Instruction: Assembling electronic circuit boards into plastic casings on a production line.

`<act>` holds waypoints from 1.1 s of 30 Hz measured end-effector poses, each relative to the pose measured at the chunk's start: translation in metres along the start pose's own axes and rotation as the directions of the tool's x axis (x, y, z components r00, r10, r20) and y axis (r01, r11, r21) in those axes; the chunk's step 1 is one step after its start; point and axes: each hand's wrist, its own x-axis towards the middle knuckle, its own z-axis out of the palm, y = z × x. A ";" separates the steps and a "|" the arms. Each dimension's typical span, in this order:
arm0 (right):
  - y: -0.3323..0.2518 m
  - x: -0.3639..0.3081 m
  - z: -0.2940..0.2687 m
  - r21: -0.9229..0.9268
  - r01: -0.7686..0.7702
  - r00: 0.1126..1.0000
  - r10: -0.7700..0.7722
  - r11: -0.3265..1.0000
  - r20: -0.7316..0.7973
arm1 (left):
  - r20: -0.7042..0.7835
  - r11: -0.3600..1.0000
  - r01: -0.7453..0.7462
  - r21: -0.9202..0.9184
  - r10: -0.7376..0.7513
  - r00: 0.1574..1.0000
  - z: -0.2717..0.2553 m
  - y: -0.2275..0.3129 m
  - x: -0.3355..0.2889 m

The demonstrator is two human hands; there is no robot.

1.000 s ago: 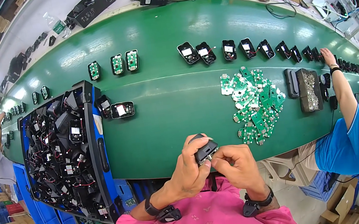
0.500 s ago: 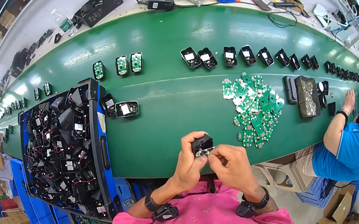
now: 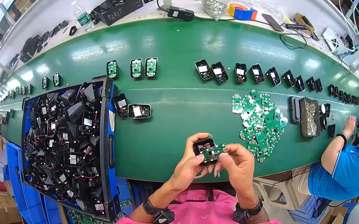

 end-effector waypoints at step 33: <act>-0.021 0.032 -0.013 -0.601 0.058 0.997 -0.013 0.797 0.080 | -0.006 0.631 -0.188 0.752 0.292 0.956 0.006 -0.002 0.007</act>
